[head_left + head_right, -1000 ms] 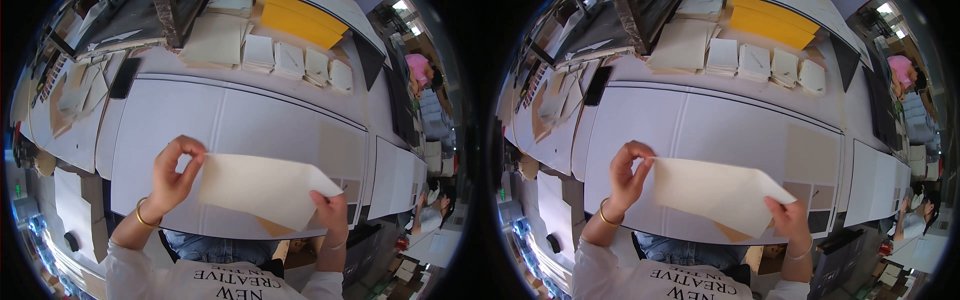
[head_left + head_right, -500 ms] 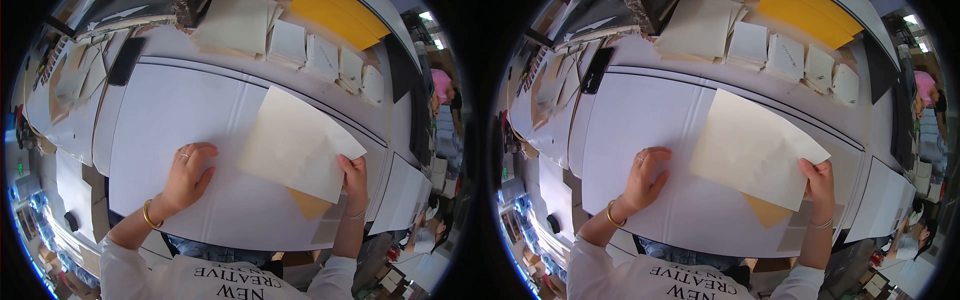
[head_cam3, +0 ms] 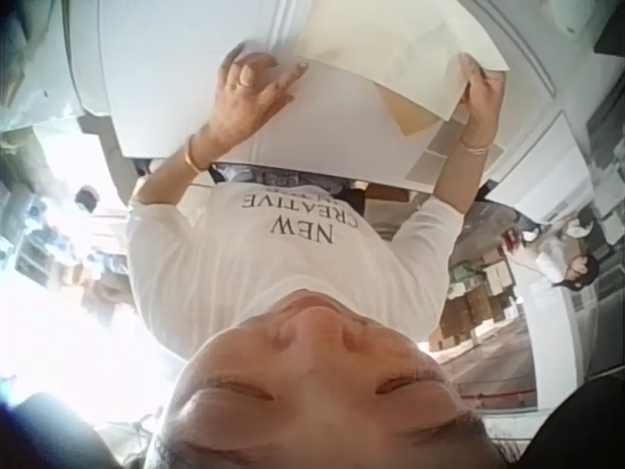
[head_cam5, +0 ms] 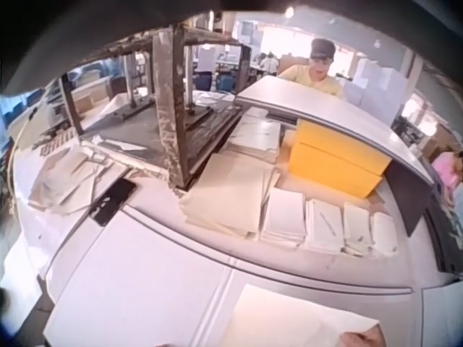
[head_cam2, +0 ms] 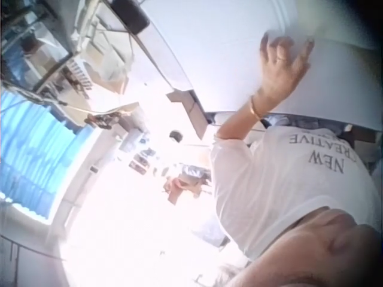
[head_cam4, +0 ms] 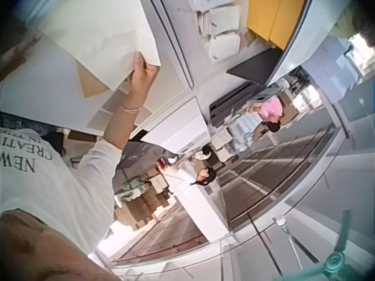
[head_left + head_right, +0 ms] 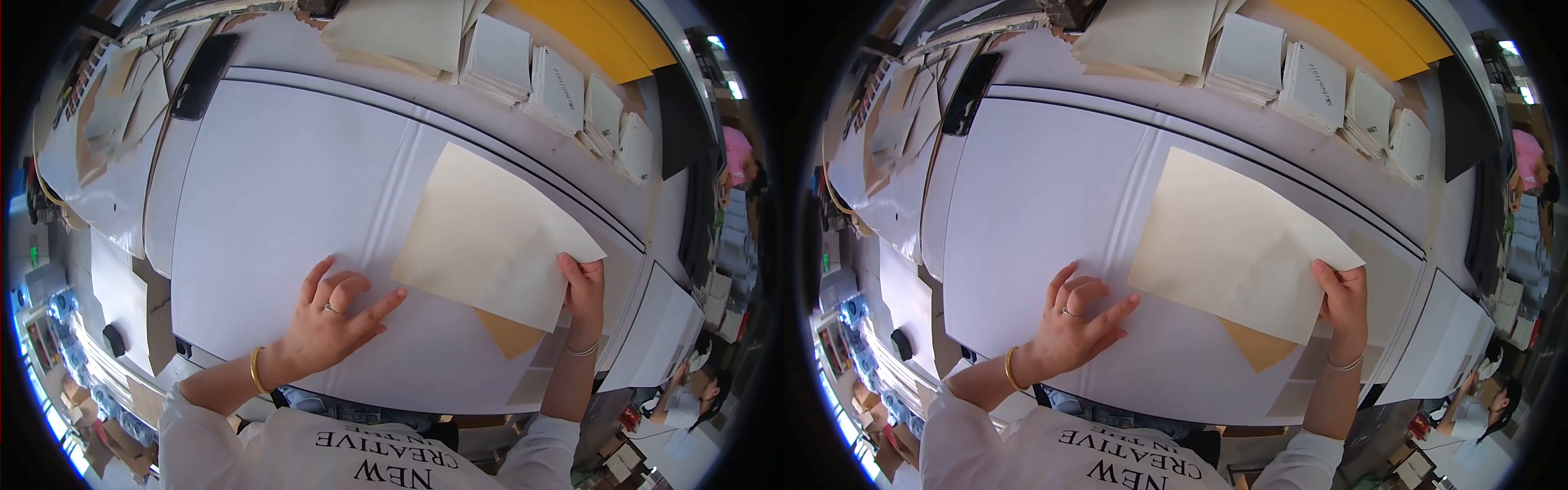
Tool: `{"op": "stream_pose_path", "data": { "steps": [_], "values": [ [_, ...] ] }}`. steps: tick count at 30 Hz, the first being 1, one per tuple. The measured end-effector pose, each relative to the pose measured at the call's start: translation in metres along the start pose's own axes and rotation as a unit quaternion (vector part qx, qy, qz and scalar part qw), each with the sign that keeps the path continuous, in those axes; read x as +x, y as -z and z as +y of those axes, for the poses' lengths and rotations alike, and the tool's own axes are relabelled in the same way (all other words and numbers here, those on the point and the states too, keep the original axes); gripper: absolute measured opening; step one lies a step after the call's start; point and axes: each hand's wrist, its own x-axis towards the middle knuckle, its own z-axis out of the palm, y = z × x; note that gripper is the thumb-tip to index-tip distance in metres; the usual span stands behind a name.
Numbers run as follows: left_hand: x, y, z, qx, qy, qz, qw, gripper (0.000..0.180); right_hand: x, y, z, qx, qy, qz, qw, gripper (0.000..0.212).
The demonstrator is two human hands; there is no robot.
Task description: Peeling adhesive backing from color sample cards and sticking them into a sample book folder.
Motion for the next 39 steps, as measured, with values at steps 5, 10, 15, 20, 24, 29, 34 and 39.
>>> {"op": "stream_pose_path", "data": {
  "steps": [5,10,15,20,24,29,34,39],
  "values": [
    [0.0030,0.0000,0.0040,0.019,0.021,-0.034,0.999,0.072,0.0012,0.0024,0.0052,0.000,-0.014,-0.001,1.000,0.026],
    [0.0038,-0.0022,0.0047,0.033,0.021,-0.037,0.999,0.074,0.0023,-0.0016,0.0018,-0.009,-0.008,0.001,1.000,0.025],
    [0.0042,-0.0011,0.0049,0.042,0.021,-0.029,0.998,0.073,0.0036,-0.0028,0.0012,-0.011,-0.008,-0.002,1.000,0.025],
    [0.0055,-0.0004,0.0055,0.061,0.018,-0.036,0.997,0.071,0.0047,-0.0028,0.0019,-0.012,-0.005,0.005,1.000,0.026],
    [0.0052,-0.0017,0.0055,0.055,0.021,-0.036,0.998,0.071,0.0045,-0.0013,0.0029,-0.011,-0.006,0.007,1.000,0.025],
    [0.0045,-0.0020,0.0051,0.053,0.019,-0.034,0.998,0.072,0.0041,-0.0023,0.0026,-0.012,-0.005,0.014,1.000,0.025],
    [0.0054,-0.0022,0.0050,0.053,0.017,-0.029,0.998,0.073,0.0040,-0.0016,0.0016,-0.017,-0.006,0.008,1.000,0.025],
    [0.0051,-0.0025,0.0047,0.051,0.018,-0.028,0.998,0.072,0.0040,-0.0038,0.0009,-0.016,-0.010,0.014,1.000,0.025]
  ]
}}
